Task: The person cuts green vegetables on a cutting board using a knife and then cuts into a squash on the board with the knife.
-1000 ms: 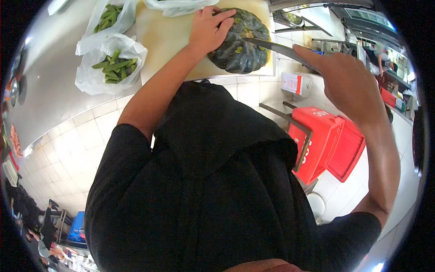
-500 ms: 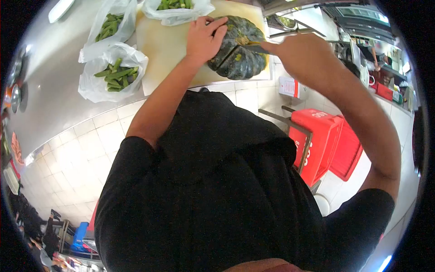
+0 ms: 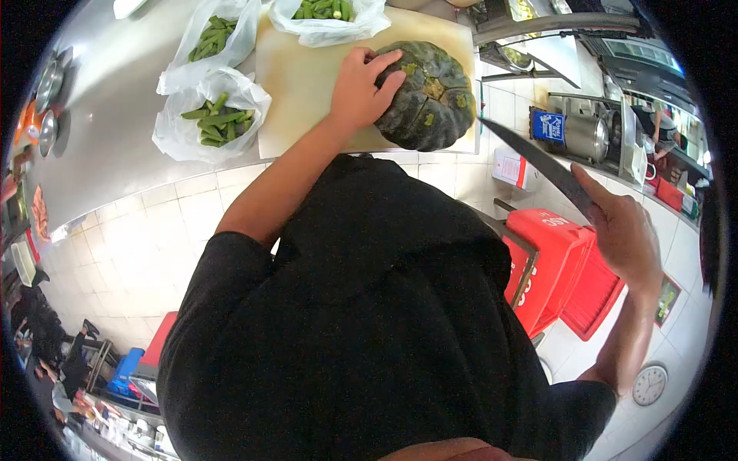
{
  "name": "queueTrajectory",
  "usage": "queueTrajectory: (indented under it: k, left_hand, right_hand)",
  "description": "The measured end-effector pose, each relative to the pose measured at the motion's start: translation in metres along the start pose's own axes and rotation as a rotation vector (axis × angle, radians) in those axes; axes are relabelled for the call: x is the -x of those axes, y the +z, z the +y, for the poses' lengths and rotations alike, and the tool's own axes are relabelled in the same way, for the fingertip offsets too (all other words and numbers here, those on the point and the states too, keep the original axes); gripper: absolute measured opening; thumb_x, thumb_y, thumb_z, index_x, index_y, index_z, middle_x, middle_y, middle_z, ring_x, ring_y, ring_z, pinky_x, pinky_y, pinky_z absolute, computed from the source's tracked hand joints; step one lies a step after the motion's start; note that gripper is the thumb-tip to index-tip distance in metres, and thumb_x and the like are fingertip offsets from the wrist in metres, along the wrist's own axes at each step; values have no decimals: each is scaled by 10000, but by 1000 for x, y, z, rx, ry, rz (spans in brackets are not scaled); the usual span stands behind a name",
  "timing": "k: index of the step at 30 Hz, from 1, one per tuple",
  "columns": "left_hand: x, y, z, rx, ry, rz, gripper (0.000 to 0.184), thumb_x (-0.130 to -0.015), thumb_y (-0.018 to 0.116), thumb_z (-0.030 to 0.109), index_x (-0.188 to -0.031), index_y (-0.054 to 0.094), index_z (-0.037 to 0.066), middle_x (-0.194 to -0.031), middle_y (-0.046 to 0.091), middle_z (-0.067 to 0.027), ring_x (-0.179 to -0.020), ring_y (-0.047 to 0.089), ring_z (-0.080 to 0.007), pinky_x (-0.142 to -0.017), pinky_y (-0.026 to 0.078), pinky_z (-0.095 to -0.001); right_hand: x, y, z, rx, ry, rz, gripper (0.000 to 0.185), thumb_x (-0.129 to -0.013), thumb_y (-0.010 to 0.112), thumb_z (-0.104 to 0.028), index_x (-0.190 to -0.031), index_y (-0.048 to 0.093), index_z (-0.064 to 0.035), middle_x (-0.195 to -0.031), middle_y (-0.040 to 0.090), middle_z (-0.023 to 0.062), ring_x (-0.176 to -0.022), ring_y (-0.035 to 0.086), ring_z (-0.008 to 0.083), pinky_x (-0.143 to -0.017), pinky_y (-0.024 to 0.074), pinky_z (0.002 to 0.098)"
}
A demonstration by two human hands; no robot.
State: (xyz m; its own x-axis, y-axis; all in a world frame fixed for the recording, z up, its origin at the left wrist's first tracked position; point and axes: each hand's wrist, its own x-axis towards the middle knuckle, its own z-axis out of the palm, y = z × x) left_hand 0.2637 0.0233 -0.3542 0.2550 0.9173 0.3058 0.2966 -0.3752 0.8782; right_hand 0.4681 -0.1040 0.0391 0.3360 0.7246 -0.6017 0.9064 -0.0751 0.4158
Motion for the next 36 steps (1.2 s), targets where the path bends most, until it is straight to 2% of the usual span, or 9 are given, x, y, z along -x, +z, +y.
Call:
queueTrajectory:
  k: [3,4,6,9,11,17,20,26,36]
  left_hand:
    - [10,-4,10,36,-84,54,388,-920,743,334,-1259,723,147,-1193,566,-209,-1127,566,-394,-999,477,-462]
    - [12,0,8,34,-42,89,404,-923,741,336,-1272,709,136,-1235,553,-224,-1160,556,-406,-1021,468,-464]
    - [15,11,0,33,41,171,436,-931,738,339,-1300,680,113,-1321,526,-253,-1225,537,-429,-1066,450,-469]
    - [18,16,-3,179,-5,105,472,-943,728,335,-1344,637,103,-1422,469,-277,-1295,502,-457,-1107,428,-478]
    - [18,17,-5,178,13,108,475,-947,723,327,-1357,626,107,-1415,475,-276,-1295,503,-454,-1104,430,-482]
    - [18,15,-3,193,20,131,472,-949,717,329,-1361,625,116,-1394,494,-268,-1281,511,-445,-1097,438,-482]
    - [20,16,-6,182,22,131,472,-961,702,324,-1372,616,109,-1416,489,-263,-1315,494,-432,-1124,415,-474]
    - [18,21,-13,167,51,150,474,-946,713,338,-1358,629,119,-1393,494,-270,-1289,503,-441,-1109,425,-477]
    - [17,24,-12,178,54,170,460,-934,727,314,-1334,646,101,-1370,504,-270,-1257,517,-437,-1089,438,-470]
  right_hand:
    - [-5,11,-12,-93,-50,111,641,-933,572,-14,-1508,534,-294,-872,677,265,-811,690,433,-716,480,547]
    - [-9,12,-16,-105,-84,154,657,-920,560,18,-1511,536,-268,-888,667,278,-821,682,437,-719,461,545]
    - [-19,6,-26,23,-145,187,665,-913,550,25,-1507,540,-275,-858,672,261,-795,678,435,-715,470,554]
    - [-33,4,-29,152,-264,299,686,-906,510,44,-1498,547,-300,-817,678,232,-766,671,434,-719,491,564]
    - [-38,-4,-37,189,-319,311,685,-915,492,47,-1496,547,-311,-855,691,237,-795,681,432,-728,498,561]
    - [-43,-14,-50,250,-237,192,679,-927,489,55,-1486,555,-325,-978,717,232,-900,699,424,-790,527,546]
    - [-44,-13,-48,266,-278,220,677,-928,500,49,-1486,556,-330,-985,724,223,-892,707,413,-800,536,537]
    - [-45,-12,-53,304,-295,225,655,-935,524,24,-1482,563,-333,-940,726,204,-866,720,373,-799,556,518]
    - [-51,-19,-64,392,-457,365,710,-875,545,108,-1455,599,-299,-872,710,178,-811,709,346,-759,561,484]
